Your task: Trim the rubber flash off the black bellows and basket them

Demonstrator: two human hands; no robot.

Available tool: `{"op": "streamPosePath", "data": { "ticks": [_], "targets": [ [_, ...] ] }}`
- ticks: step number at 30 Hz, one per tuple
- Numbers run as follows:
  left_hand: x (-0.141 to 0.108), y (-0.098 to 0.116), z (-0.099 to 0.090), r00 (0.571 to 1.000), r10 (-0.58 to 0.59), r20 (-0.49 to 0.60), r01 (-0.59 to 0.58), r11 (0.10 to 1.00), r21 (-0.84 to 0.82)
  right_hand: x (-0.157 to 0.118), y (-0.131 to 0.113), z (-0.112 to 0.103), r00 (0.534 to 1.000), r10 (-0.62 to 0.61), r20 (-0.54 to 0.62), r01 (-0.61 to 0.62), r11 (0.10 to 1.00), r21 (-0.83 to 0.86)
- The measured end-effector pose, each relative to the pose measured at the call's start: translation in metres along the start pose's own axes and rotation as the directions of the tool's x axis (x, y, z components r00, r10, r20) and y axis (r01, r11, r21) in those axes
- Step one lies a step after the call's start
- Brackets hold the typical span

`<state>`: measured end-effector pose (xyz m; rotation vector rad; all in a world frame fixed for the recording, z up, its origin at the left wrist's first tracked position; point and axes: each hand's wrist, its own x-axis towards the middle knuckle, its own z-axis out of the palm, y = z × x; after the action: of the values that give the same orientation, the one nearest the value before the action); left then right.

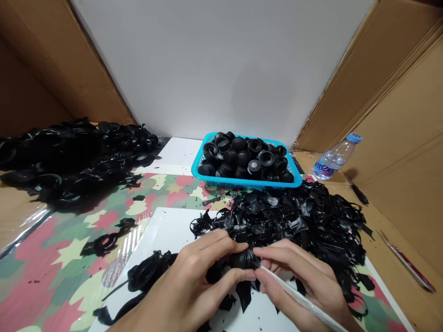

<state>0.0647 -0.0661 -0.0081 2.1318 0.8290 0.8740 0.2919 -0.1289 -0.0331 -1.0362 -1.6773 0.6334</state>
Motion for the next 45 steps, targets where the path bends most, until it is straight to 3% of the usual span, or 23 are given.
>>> {"op": "streamPosePath", "data": {
  "ticks": [8, 15, 17, 20, 23, 26, 31, 41, 45],
  "targets": [
    [-0.003, -0.002, 0.004, 1.000, 0.002, -0.015, -0.002, 1.000, -0.015, 0.007, 0.004, 0.000, 0.993, -0.082, 0.085, 0.092, 0.988, -0.121],
    [-0.002, 0.001, 0.006, 0.997, -0.050, -0.065, 0.051, 0.999, 0.018, 0.005, 0.001, 0.007, 0.983, -0.153, 0.100, 0.178, 0.927, -0.331],
    [-0.002, 0.002, 0.008, 0.997, -0.066, -0.035, 0.067, 0.998, 0.021, 0.007, 0.001, 0.007, 0.983, -0.165, 0.082, 0.183, 0.909, -0.375],
    [-0.004, 0.001, 0.011, 0.998, -0.047, 0.032, 0.047, 0.999, -0.013, 0.011, 0.002, 0.003, 0.987, -0.147, -0.060, 0.110, 0.904, -0.413],
    [-0.001, 0.000, 0.011, 0.997, -0.072, -0.027, 0.071, 0.996, -0.057, 0.010, 0.002, -0.003, 0.986, -0.051, -0.159, -0.001, 0.949, -0.314],
    [0.004, 0.001, 0.008, 0.988, -0.118, -0.103, 0.107, 0.989, -0.107, 0.000, -0.002, -0.006, 0.994, 0.040, -0.097, -0.057, 0.984, -0.171],
    [0.007, 0.002, 0.005, 0.985, -0.131, -0.113, 0.113, 0.983, -0.146, -0.015, -0.006, 0.002, 0.979, 0.187, -0.076, -0.190, 0.982, -0.024],
    [0.004, 0.001, 0.006, 0.990, -0.100, -0.102, 0.090, 0.991, -0.096, 0.005, -0.005, -0.007, 0.999, -0.028, 0.037, 0.033, 0.991, -0.127],
    [0.005, 0.004, 0.005, 0.986, -0.099, -0.134, 0.090, 0.993, -0.070, 0.004, -0.002, -0.001, 0.995, -0.097, -0.004, 0.094, 0.978, -0.188]
  ]
}}
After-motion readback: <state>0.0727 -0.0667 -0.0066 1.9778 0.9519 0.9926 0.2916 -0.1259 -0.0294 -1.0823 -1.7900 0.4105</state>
